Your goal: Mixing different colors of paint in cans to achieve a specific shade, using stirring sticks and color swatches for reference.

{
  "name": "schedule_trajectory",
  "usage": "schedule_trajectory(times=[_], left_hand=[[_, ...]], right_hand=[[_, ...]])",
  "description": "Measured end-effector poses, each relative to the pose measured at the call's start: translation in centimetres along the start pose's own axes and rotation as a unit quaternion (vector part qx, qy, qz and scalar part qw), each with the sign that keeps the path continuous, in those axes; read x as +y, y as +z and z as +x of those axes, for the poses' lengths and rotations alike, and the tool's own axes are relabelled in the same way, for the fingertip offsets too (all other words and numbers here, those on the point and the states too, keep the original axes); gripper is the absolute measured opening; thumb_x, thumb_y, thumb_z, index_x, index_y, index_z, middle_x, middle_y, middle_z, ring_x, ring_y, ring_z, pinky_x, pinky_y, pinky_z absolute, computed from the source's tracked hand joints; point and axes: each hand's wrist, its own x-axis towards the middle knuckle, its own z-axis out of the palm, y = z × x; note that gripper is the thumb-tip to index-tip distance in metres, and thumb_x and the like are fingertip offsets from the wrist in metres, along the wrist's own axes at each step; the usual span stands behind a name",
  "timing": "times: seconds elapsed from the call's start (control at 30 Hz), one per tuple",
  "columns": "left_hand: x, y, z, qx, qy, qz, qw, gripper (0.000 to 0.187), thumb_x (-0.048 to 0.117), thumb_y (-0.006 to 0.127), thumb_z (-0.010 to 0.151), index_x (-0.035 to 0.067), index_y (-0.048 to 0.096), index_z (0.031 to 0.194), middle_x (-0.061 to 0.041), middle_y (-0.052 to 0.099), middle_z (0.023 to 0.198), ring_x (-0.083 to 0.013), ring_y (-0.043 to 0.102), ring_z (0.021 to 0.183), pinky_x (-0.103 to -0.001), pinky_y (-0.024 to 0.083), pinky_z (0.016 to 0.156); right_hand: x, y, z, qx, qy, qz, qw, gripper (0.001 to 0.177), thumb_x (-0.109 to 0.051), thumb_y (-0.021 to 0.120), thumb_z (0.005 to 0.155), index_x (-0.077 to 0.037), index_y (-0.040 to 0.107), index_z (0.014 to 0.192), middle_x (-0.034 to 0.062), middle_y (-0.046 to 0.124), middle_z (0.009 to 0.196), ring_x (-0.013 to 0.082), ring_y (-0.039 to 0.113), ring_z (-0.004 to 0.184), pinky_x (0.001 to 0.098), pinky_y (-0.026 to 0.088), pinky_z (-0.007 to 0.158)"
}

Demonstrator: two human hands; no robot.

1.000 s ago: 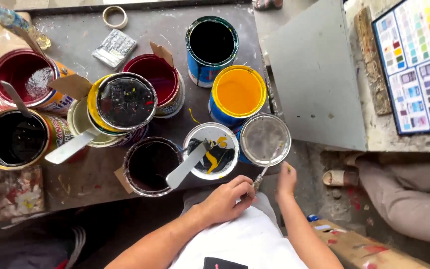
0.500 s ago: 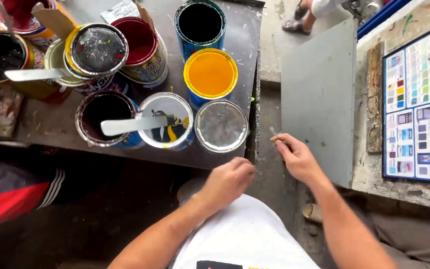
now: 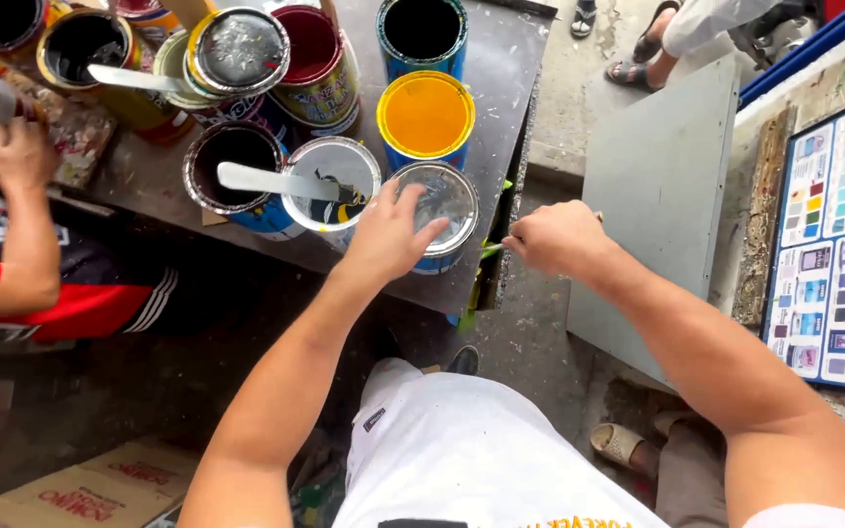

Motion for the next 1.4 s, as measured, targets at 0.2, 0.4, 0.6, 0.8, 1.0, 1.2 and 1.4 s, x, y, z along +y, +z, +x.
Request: schedule_trajectory(times=[0.2,0.4,0.6,0.8,1.0,1.2,1.4], left_hand=[[1.3,2.6,4.5,-0.207,-0.097,0.093,0.969,0.098,0.077,0.058,0.085,0.018,0.035,0.160,-0.035,0.028,0.160,-0.0540,0.025,0.151,-0.066,0.028,0.118],[1.9,1.2,5.9,-0.280,-0.091,0.144,0.945,0.110,0.086,0.054,0.079,0.023,0.023,0.164,-0.036,0.014,0.164,-0.0537,0.011,0.154,-0.069,0.015,0.120],[2.1,1.0,6.2,-0.277,-0.084,0.161,0.944,0.106,0.081,0.057,0.082,0.022,0.024,0.164,-0.036,0.016,0.163,-0.0548,0.014,0.153,-0.069,0.019,0.118],[2.8,1.1,6.2,-0.280,-0.088,0.170,0.941,0.105,0.078,0.059,0.082,0.019,0.027,0.163,-0.038,0.017,0.163,-0.0559,0.016,0.153,-0.065,0.014,0.121],[3.0,0.8,6.1,-0.263,-0.097,0.136,0.950,0.100,0.072,0.065,0.082,0.019,0.033,0.161,-0.039,0.021,0.161,-0.0571,0.019,0.152,-0.065,0.020,0.120],[3.5,0.3,6.3,-0.269,-0.101,0.142,0.947,0.102,0.072,0.067,0.081,0.018,0.034,0.161,-0.039,0.022,0.160,-0.0570,0.020,0.151,-0.064,0.020,0.121],[4.3,-0.5,6.1,-0.261,-0.106,0.137,0.950,0.098,0.071,0.066,0.084,0.018,0.034,0.161,-0.040,0.023,0.160,-0.0568,0.022,0.151,-0.064,0.021,0.121]], right_hand=[[-1.3,-2.2,0.7,-0.069,-0.001,-0.008,0.998,0.046,-0.061,0.049,0.095,-0.027,0.078,0.096,0.0035,0.080,0.091,0.0239,0.078,0.095,0.0433,0.060,0.085],[-1.3,-2.1,1.6,-0.092,-0.012,0.024,0.995,0.046,-0.061,0.047,0.096,-0.025,0.076,0.093,0.0068,0.079,0.091,0.0299,0.077,0.097,0.0459,0.059,0.086],[-1.2,-4.0,1.1,-0.100,-0.007,0.073,0.992,0.046,-0.055,0.046,0.099,-0.022,0.075,0.089,0.0064,0.079,0.088,0.0312,0.077,0.094,0.0437,0.059,0.086],[-1.6,-4.1,1.3,-0.085,-0.012,0.032,0.996,0.046,-0.056,0.044,0.099,-0.021,0.074,0.090,0.0063,0.078,0.089,0.0301,0.076,0.095,0.0431,0.059,0.085],[-2.1,-4.5,1.8,-0.054,-0.019,-0.044,0.997,0.041,-0.052,0.050,0.098,-0.025,0.078,0.086,0.0022,0.077,0.082,0.0254,0.078,0.087,0.0403,0.060,0.079],[-2.5,-2.8,1.8,-0.017,-0.044,-0.046,0.998,0.040,-0.045,0.051,0.099,-0.019,0.078,0.085,0.0062,0.077,0.080,0.0277,0.078,0.084,0.0419,0.060,0.076],[-0.9,0.8,-0.5,0.032,-0.017,0.077,0.996,0.047,-0.051,0.038,0.102,-0.018,0.070,0.094,0.0103,0.075,0.095,0.0351,0.076,0.093,0.0495,0.060,0.083]])
